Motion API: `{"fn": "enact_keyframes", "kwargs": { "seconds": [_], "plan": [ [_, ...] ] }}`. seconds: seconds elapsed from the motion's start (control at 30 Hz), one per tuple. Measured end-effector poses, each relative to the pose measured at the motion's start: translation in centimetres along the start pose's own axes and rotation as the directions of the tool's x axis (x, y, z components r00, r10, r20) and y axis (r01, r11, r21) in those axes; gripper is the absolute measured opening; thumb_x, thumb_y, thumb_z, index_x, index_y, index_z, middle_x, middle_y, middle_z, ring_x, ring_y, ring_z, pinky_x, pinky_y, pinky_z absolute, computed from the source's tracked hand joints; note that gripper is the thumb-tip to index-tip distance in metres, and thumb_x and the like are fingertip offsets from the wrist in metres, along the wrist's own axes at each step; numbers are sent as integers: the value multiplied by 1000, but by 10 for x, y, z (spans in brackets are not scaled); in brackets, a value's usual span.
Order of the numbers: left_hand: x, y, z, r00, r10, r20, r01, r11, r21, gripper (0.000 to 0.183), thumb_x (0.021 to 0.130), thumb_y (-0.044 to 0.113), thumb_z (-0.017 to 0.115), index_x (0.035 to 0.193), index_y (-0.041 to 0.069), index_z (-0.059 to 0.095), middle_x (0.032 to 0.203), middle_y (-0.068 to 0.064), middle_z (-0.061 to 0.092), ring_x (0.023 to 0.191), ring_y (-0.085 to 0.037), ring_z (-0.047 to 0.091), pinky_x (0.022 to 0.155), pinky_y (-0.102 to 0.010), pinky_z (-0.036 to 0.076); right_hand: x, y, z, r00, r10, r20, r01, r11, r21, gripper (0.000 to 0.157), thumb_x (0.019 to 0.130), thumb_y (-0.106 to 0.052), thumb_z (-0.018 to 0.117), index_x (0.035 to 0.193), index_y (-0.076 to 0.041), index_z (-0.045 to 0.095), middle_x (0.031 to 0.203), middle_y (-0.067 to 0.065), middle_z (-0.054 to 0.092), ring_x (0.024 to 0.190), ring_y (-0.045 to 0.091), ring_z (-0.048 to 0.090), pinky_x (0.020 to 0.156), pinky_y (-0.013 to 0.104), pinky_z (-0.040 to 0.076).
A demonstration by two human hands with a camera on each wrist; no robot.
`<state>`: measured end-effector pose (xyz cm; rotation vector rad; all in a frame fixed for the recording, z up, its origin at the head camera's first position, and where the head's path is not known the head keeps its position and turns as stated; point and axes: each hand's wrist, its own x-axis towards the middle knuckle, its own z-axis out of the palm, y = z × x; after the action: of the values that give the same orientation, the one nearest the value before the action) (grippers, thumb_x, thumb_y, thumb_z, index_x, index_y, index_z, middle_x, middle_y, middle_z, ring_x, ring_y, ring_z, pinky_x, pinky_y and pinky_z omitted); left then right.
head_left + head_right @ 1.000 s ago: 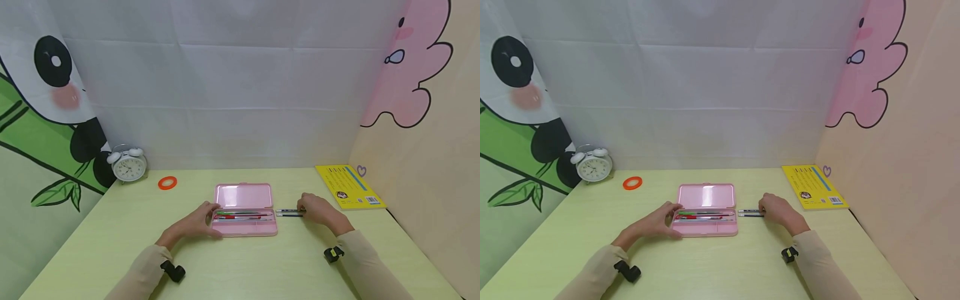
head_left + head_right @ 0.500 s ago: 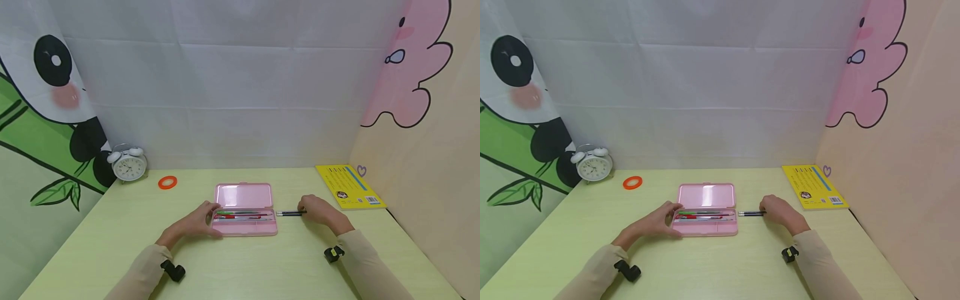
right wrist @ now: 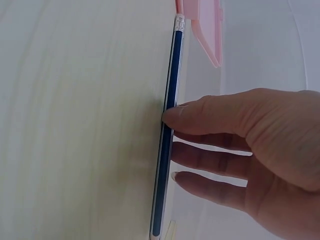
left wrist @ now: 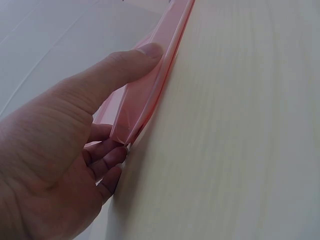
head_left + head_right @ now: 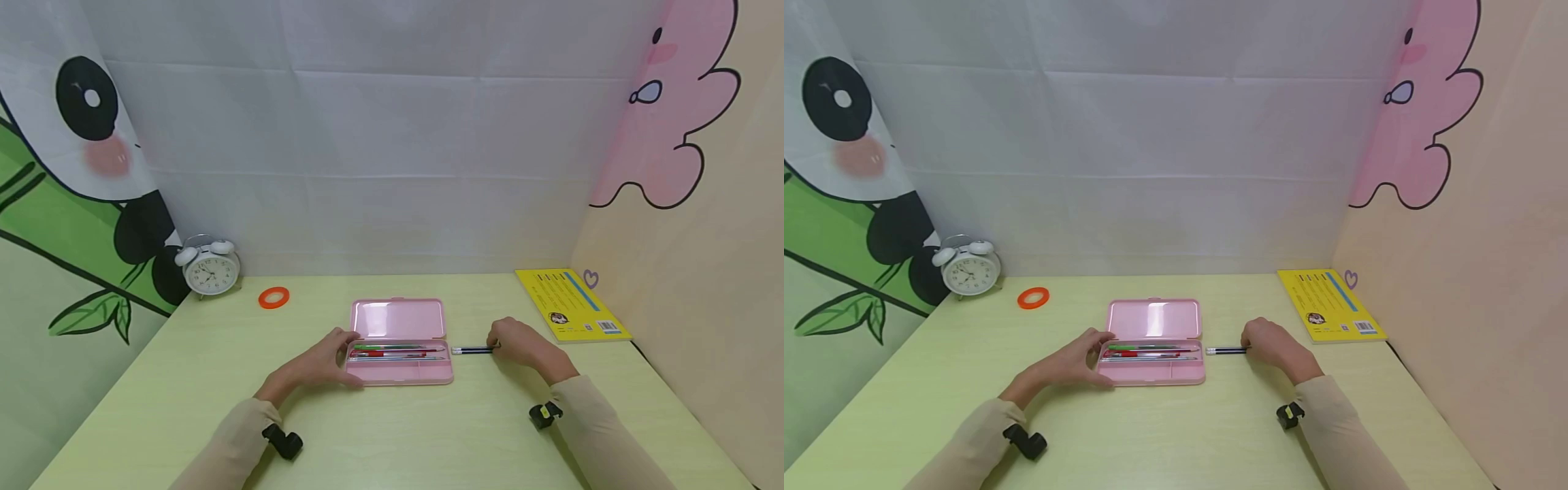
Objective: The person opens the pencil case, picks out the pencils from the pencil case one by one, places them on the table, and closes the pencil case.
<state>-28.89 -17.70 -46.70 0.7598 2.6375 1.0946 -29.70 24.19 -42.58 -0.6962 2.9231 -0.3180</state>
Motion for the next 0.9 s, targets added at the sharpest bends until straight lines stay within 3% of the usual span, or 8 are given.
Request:
{"fn": "enact_keyframes", "kwargs": {
  "seconds": [0.57,0.9],
  "plan": [
    [-1,0,0,1000,-6,0,6,1000,-7,97,68,41,92,144,2,45,124,-6,46,114,-22,46,103,-47,38,-1,2,0,1000,-5,-3,5,1000,-12,11,88,-1,73,98,-4,79,92,2,68,85,18,61,84,40,54],
    [-1,1,0,1000,-9,-2,9,1000,-8,97,68,42,91,144,3,45,125,-7,46,115,-23,46,104,-48,38,-1,-2,-2,999,32,24,-33,998,50,17,88,4,71,101,-4,79,94,3,68,84,19,58,84,40,53]
  ]
}}
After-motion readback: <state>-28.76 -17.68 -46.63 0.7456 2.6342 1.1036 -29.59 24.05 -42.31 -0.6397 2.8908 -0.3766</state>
